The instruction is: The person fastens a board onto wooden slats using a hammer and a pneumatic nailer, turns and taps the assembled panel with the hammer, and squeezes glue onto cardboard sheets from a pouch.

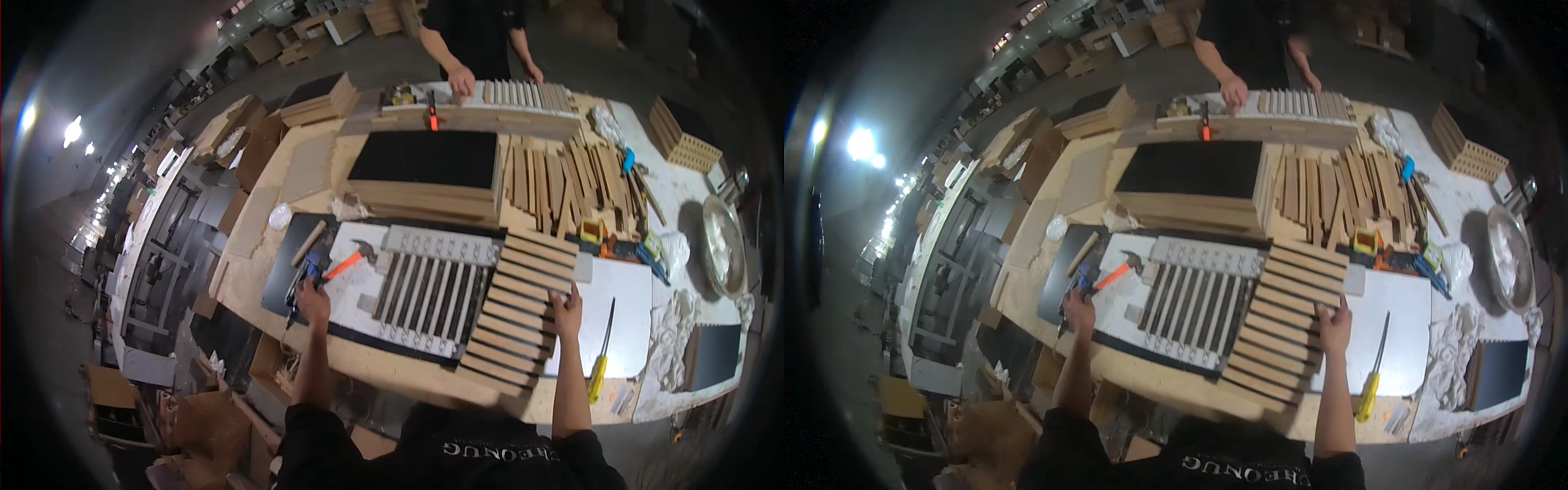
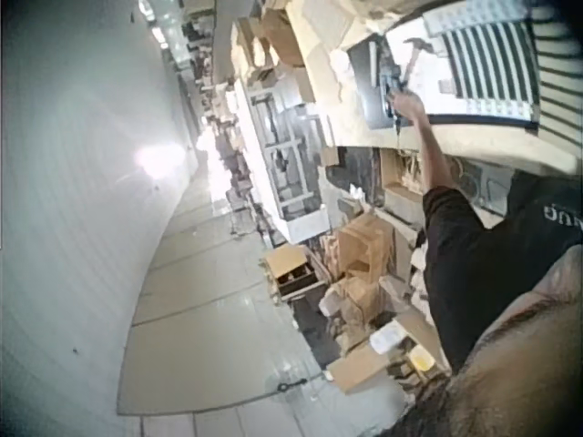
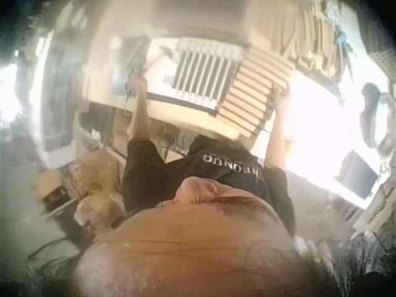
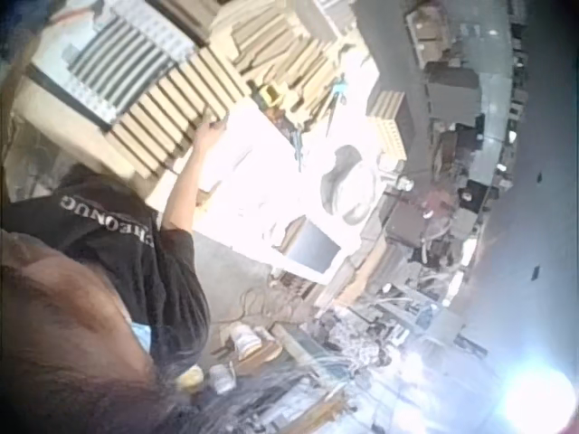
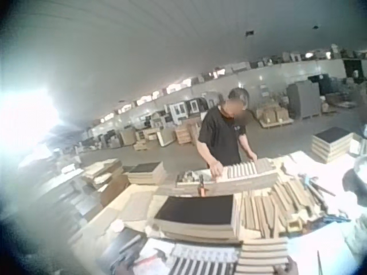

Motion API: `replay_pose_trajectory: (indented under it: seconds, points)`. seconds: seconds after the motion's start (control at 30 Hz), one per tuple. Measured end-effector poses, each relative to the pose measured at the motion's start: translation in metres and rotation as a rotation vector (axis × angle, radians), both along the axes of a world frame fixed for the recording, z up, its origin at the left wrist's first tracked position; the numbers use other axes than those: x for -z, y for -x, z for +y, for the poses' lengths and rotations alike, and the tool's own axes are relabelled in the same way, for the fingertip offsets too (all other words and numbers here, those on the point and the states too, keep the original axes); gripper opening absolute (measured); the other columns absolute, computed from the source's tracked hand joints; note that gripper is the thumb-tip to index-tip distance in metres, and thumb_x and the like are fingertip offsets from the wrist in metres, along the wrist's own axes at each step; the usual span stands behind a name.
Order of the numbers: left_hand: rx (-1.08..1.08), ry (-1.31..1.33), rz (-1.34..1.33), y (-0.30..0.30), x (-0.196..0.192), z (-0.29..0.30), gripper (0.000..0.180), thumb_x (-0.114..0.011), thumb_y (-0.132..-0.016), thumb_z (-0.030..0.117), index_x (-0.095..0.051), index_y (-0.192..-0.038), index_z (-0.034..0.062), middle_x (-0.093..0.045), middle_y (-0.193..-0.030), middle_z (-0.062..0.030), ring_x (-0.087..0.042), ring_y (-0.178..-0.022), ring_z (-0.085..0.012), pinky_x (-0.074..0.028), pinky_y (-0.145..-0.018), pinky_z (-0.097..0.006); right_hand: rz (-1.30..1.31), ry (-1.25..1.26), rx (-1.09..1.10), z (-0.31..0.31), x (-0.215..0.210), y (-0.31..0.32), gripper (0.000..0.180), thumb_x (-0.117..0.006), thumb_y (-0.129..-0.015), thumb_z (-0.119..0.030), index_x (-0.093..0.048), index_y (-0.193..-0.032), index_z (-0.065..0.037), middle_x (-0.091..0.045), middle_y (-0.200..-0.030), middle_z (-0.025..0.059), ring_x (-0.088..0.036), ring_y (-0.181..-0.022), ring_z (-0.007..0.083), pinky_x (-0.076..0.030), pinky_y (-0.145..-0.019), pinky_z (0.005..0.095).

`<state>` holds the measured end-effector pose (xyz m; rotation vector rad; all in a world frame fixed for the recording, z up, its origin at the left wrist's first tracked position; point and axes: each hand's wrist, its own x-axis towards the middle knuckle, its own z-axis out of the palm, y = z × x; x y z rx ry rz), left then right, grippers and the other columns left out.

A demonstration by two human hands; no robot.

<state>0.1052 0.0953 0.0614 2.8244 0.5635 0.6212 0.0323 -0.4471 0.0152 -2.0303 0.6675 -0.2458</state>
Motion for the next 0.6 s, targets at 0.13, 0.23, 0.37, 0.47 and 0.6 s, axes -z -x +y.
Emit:
replay_pose_trajectory:
  seconds: [0.13,0.23,0.37,0.47,0.6]
  points:
    - [0.068,-0.138,0.092,-0.017,0.021,0.022,0.042,-0.056,-0.076,0.007,-0.049,-0.116,-0.0013,-0.049,-0.112,-0.0210,-0.047,-0.104,-0.0373,-0.040,-0.089,-0.042,-0.074,-0.144,-0.051,-0.018,0.021,0.009,0.055,-0.062,-0.080,-0.013,-0.044,-0.132,-0.007,-0.054,-0.112,0.0152,-0.049,-0.107,0.0208,-0.043,-0.087,0.0329]
    - [0.274,-0.155,-0.086,-0.029,0.034,0.024,0.042,-0.049,-0.079,0.006,-0.047,-0.120,-0.0022,-0.049,-0.112,-0.0196,-0.047,-0.104,-0.0355,-0.040,-0.087,-0.043,-0.082,-0.343,0.083,-0.003,0.002,0.000,0.069,-0.063,-0.076,-0.005,-0.033,-0.137,0.001,-0.047,-0.113,0.0125,-0.051,-0.100,0.0190,-0.046,-0.082,0.0308]
    - [0.387,-0.301,-0.120,-0.048,0.014,-0.002,0.039,-0.048,-0.079,0.005,-0.049,-0.118,-0.0008,-0.050,-0.111,-0.0164,-0.049,-0.102,-0.0314,-0.041,-0.084,-0.040,-0.160,-0.072,0.163,-0.008,0.004,-0.019,0.064,-0.060,-0.073,-0.002,-0.038,-0.133,0.001,-0.045,-0.104,0.0096,-0.049,-0.078,0.0165,-0.047,-0.069,0.0281]
    - [0.506,-0.252,-0.061,-0.054,0.037,-0.003,0.031,-0.050,-0.079,0.007,-0.056,-0.108,0.0001,-0.055,-0.103,-0.0143,-0.052,-0.099,-0.0269,-0.041,-0.082,-0.042,-0.149,-0.139,-0.015,-0.002,-0.005,-0.027,0.056,-0.056,-0.076,-0.005,-0.043,-0.130,0.000,-0.046,-0.107,0.0115,-0.050,-0.084,0.0166,-0.046,-0.072,0.0286]
    - [0.445,-0.257,0.368,-0.085,0.038,-0.004,0.014,-0.051,-0.078,0.008,-0.059,-0.089,0.0036,-0.059,-0.091,-0.0116,-0.055,-0.092,-0.0286,-0.041,-0.078,-0.042,-0.185,-0.067,0.086,0.000,0.015,-0.016,0.059,-0.059,-0.076,-0.007,-0.041,-0.132,-0.003,-0.048,-0.109,0.0118,-0.051,-0.091,0.0198,-0.045,-0.076,0.0295]
